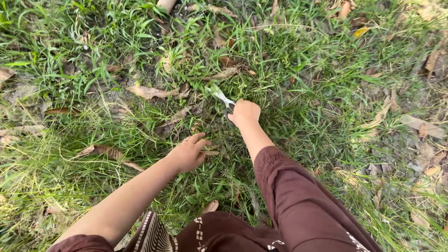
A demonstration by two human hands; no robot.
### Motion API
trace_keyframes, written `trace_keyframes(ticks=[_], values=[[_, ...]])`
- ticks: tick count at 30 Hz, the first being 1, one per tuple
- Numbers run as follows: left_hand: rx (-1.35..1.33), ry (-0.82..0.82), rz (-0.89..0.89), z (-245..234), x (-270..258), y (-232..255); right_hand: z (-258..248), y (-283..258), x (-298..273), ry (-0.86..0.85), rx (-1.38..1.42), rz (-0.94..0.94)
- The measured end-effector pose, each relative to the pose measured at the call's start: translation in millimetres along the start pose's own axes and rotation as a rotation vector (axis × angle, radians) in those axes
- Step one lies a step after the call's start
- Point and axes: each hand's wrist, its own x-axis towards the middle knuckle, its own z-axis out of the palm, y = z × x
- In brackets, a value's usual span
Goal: Cutting grass with scissors.
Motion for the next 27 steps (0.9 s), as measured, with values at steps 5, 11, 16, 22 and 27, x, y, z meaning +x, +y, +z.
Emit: trace_keyframes(ticks=[5,11,16,22,27], values=[[-0.007,0.015,-0.002,4.0,-0.3,-8.6,14.5,10.1,21.7,-0.039,0.017,-0.057],[0.008,-0.045,-0.036,-6.0,9.6,2.5,6.7,47.3,4.7,-0.155,0.204,-0.062],[0.026,-0.043,0.005,1.3,16.7,4.0,7.0,98.3,-1.3,-0.242,0.706,0.215],[0.056,-0.084,-0.028,-7.4,20.6,19.4,43.1,200.2,14.4,0.016,1.105,0.512],[0.073,-0.091,-0.037,-16.6,21.1,28.1,8.5,210.2,-6.6,-0.040,0.881,0.401]])
